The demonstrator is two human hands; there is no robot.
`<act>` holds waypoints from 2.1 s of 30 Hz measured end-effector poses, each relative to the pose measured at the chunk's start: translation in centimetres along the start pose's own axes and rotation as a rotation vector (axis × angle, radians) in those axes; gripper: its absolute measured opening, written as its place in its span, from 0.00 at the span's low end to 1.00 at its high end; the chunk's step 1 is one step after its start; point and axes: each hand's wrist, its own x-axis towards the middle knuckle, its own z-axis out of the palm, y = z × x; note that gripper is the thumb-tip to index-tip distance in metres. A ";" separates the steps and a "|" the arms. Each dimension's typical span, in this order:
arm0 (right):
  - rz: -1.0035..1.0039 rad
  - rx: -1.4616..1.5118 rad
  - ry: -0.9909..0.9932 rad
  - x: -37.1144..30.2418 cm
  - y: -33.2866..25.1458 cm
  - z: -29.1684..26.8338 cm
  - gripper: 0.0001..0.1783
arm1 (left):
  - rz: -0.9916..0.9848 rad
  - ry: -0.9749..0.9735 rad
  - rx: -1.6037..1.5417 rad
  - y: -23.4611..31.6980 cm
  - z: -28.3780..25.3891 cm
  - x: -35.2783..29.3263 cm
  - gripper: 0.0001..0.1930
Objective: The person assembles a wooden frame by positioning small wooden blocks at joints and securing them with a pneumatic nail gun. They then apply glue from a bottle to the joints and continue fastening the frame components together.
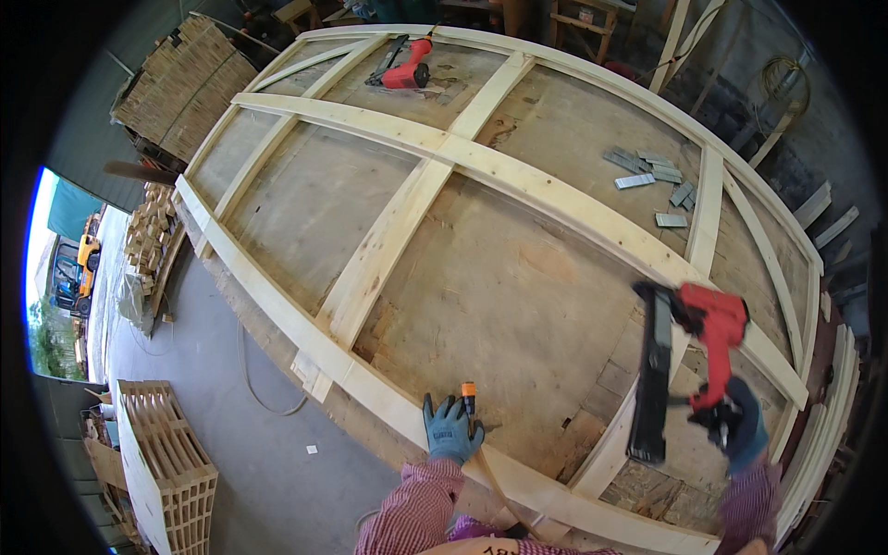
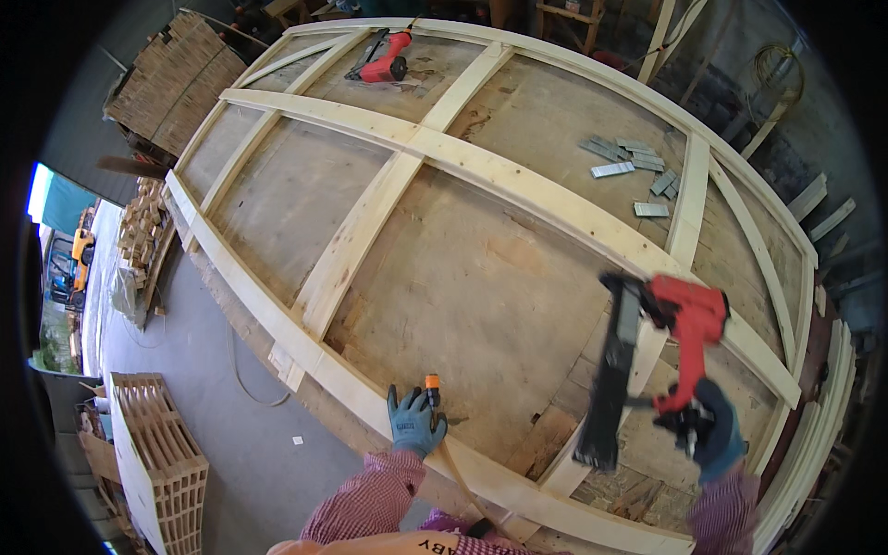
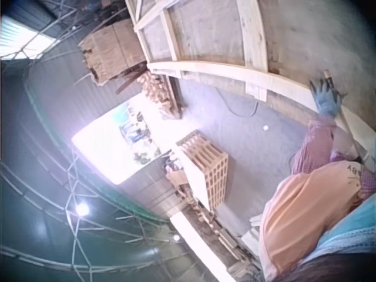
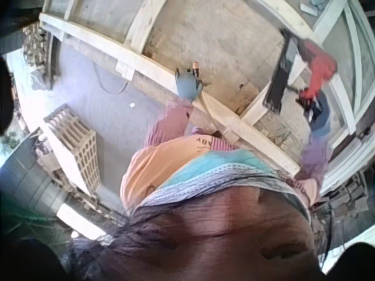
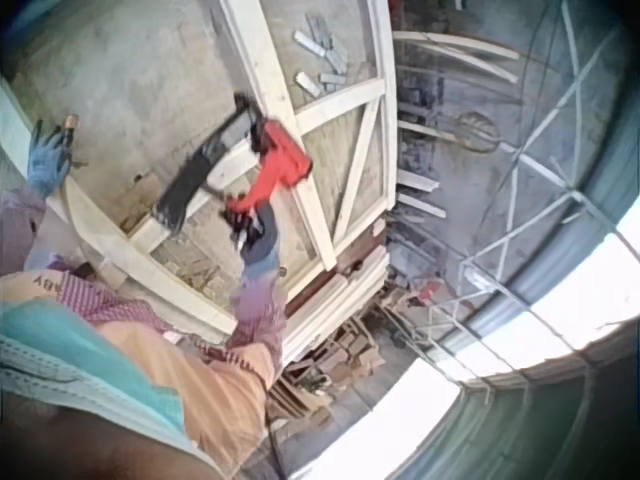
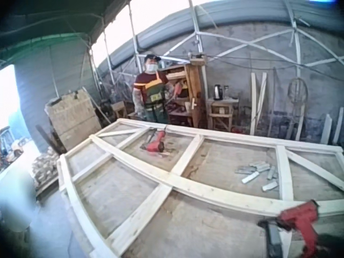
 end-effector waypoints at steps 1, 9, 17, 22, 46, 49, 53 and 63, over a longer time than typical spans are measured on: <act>0.022 0.044 -0.010 3.0 -0.9 2.3 0.22 | -0.001 0.000 -0.009 -0.1 0.2 0.1 0.15; -0.026 0.235 -0.377 33.7 -6.9 21.6 0.20 | -0.015 -0.020 -0.071 -0.5 -0.2 0.6 0.16; -0.527 0.286 -0.305 41.6 -3.4 25.6 0.12 | -0.028 -0.071 -0.046 -0.4 -0.2 1.0 0.16; -0.340 0.200 -0.402 31.9 -2.7 21.0 0.19 | -0.004 -0.040 -0.049 -0.4 -0.5 0.6 0.16; 0.007 -0.154 -0.005 -4.8 21.9 -11.5 0.16 | 0.211 0.273 -0.387 1.7 -4.4 -4.7 0.18; -0.005 -0.158 0.053 -5.0 20.4 -10.0 0.17 | 0.216 0.201 -0.719 1.5 -6.7 -6.9 0.16; -0.080 -0.168 -0.039 -5.2 17.2 -5.3 0.17 | -0.085 0.172 -1.024 -1.8 -7.8 -9.8 0.16; -0.551 -0.703 0.058 5.4 11.2 10.8 0.17 | 0.051 0.253 -0.342 -14.3 -7.6 -4.2 0.19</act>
